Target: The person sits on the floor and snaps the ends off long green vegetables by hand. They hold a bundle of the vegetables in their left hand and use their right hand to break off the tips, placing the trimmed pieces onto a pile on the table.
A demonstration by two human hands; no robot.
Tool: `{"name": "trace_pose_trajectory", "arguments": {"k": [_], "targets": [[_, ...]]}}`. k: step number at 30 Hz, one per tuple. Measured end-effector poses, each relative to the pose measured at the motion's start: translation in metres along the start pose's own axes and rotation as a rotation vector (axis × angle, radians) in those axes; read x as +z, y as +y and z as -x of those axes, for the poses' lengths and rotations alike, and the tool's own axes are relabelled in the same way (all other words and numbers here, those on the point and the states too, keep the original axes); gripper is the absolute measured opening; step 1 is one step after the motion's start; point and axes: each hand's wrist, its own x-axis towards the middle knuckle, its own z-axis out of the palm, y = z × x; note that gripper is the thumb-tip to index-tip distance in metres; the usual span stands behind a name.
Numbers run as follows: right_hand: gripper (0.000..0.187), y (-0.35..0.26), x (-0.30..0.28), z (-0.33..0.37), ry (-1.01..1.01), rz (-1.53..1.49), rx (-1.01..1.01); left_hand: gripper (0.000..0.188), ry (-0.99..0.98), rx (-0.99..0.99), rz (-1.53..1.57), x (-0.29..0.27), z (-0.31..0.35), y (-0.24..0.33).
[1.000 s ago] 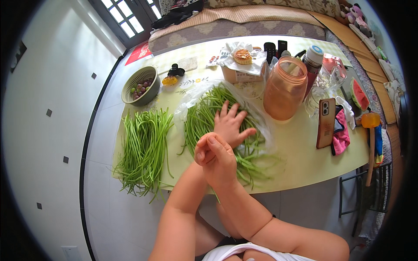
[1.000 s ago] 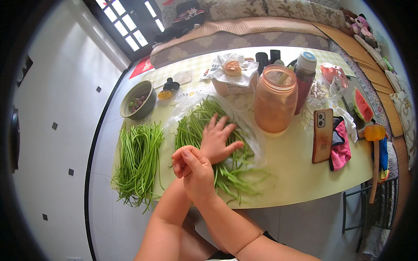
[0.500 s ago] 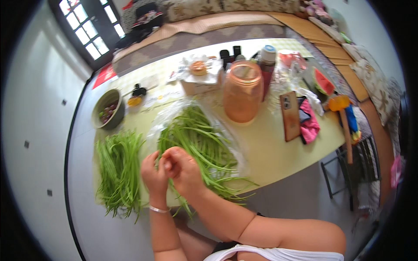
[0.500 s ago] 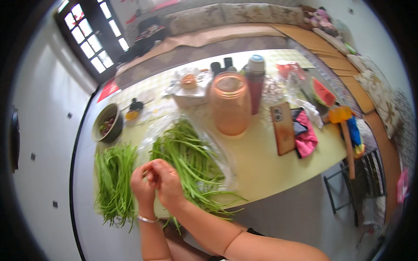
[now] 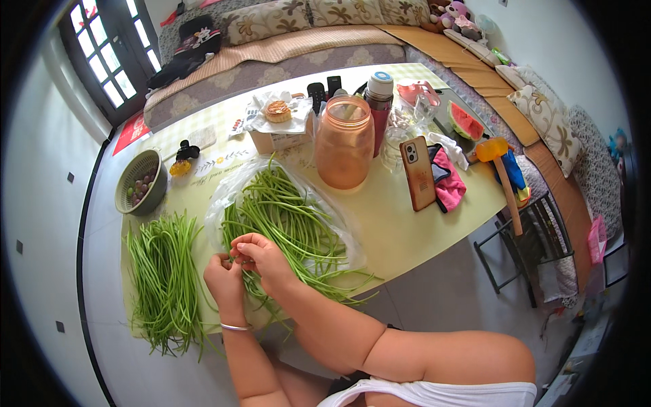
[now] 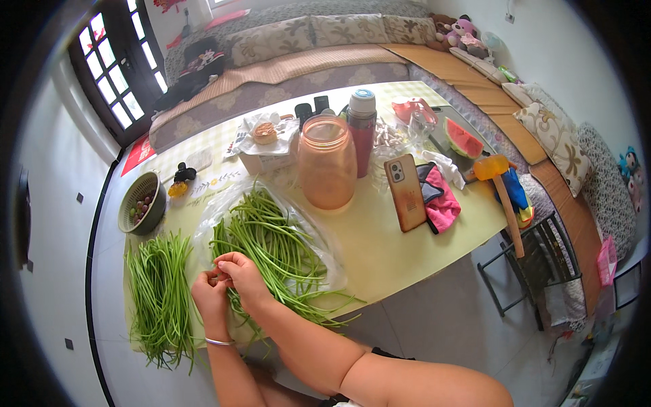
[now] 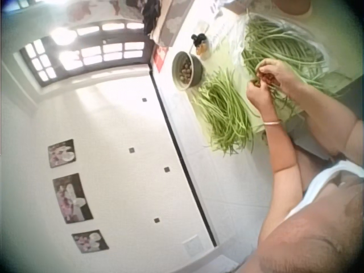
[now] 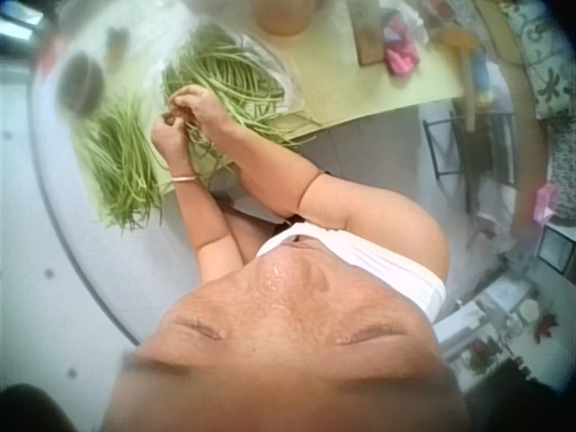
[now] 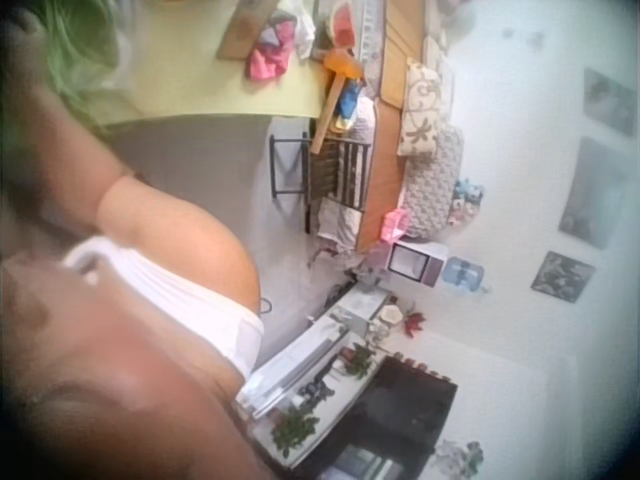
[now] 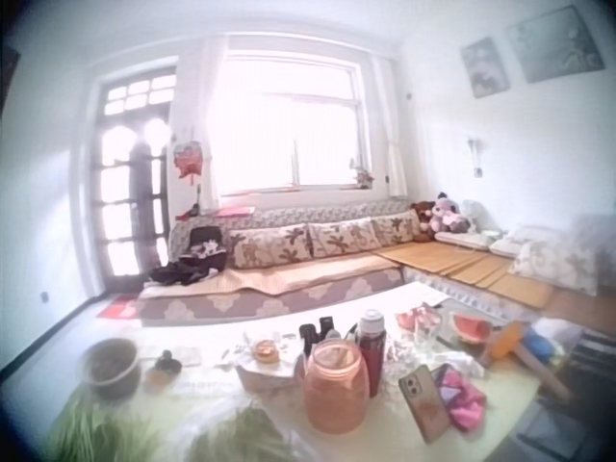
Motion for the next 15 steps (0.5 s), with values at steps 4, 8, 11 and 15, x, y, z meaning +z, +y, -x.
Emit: {"name": "trace_pose_trajectory", "arguments": {"k": [4,8,11,15], "targets": [[0.015,0.009,0.002,-0.004,0.016,0.103,-0.016,0.021,-0.008,-0.137,0.342,-0.021,-0.007,-0.012],[0.023,0.014,-0.008,-0.010,0.041,0.106,-0.029,0.020,-0.085,-0.201,0.534,-0.036,0.005,0.031],[0.021,0.004,-0.010,-0.007,-0.094,0.090,0.123,0.014,-0.106,0.003,0.443,-0.028,0.013,0.040],[0.021,0.015,-0.006,-0.007,-0.124,-0.026,0.161,0.012,-0.162,0.026,0.425,-0.028,0.022,0.040]]}}
